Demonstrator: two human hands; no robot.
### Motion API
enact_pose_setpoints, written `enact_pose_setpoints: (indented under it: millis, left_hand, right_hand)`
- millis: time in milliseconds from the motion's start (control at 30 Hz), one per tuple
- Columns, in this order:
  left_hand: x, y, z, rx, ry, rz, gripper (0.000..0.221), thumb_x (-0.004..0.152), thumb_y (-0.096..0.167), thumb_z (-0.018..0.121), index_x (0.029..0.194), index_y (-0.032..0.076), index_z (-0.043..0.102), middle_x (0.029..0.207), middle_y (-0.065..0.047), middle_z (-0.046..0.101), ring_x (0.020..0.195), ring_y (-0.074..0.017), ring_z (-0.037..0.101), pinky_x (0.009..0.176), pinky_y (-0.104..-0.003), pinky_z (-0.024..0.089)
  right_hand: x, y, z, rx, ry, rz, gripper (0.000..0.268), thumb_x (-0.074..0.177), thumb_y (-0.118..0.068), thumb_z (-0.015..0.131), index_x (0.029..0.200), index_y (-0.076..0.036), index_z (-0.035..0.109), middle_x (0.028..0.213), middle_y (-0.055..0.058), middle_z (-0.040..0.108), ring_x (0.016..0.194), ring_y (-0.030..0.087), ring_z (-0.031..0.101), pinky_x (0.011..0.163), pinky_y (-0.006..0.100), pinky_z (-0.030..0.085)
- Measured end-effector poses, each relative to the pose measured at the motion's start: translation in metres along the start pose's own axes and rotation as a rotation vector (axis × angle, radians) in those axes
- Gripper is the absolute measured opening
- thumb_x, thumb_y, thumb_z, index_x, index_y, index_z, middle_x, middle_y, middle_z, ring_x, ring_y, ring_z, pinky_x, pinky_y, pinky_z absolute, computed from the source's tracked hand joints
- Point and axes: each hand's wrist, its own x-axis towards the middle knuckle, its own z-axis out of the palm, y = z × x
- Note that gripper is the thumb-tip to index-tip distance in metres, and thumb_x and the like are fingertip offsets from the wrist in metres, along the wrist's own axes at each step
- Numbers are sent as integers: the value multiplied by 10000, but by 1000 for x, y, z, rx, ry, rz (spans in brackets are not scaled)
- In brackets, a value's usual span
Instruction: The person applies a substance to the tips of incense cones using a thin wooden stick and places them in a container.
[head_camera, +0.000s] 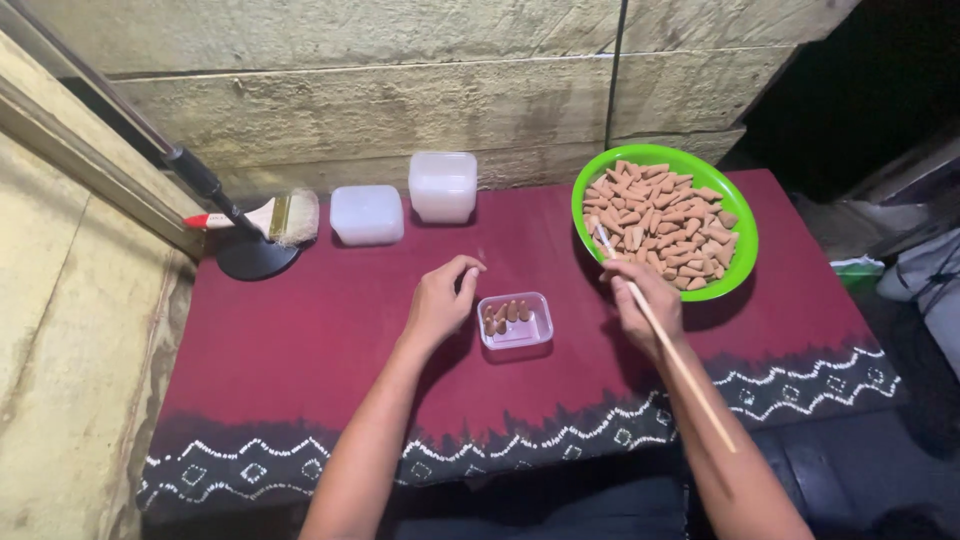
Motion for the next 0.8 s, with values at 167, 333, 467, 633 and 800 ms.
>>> enact_pose_setpoints:
  millis: [167,333,467,633,800]
  left_hand:
    - [32,29,12,33,-11,88,189,1009,241,552,1116,201,704,988,-131,760,989,-393,715,846,-511,572]
    - [68,80,30,118,-138,175,199,1012,252,532,1130,169,669,1011,-141,746,986,-402,716,832,-530,575]
    - [100,102,63,206,-263,234,178,991,291,526,1044,183,657,990,-101,730,984,-372,719,818,-523,581]
    - [132,114,111,262,-333,315,189,978,262,544,1045,155,685,1049,-136,718,1012,-398,709,846,-542,580]
    - [164,86,182,347,-159,462,177,919,346,611,1032,231,683,1014,-72,602,953,-370,682,813,-504,578]
  right_hand:
    - [28,33,-59,-22,174,80,242,1027,35,568,1193,-20,736,947,177,724,750,256,648,655,375,540]
    - [44,108,-94,-138,274,132,262,1077,125,509,1273,74,675,1002,238,692,671,258,580,559,366,516]
    - [45,131,-89,-286,246,107,229,1061,15,571,1245,-29,699,1004,197,741,982,418,674,887,524,514]
    - [47,141,-88,-369,221,129,258,1040,16,582,1264,-50,691,1028,188,750,999,432,636,915,533,490]
    - [46,153,-87,-404,167,77,287,1050,14,586,1294,-69,711,1049,163,748,997,437,640,926,534,498]
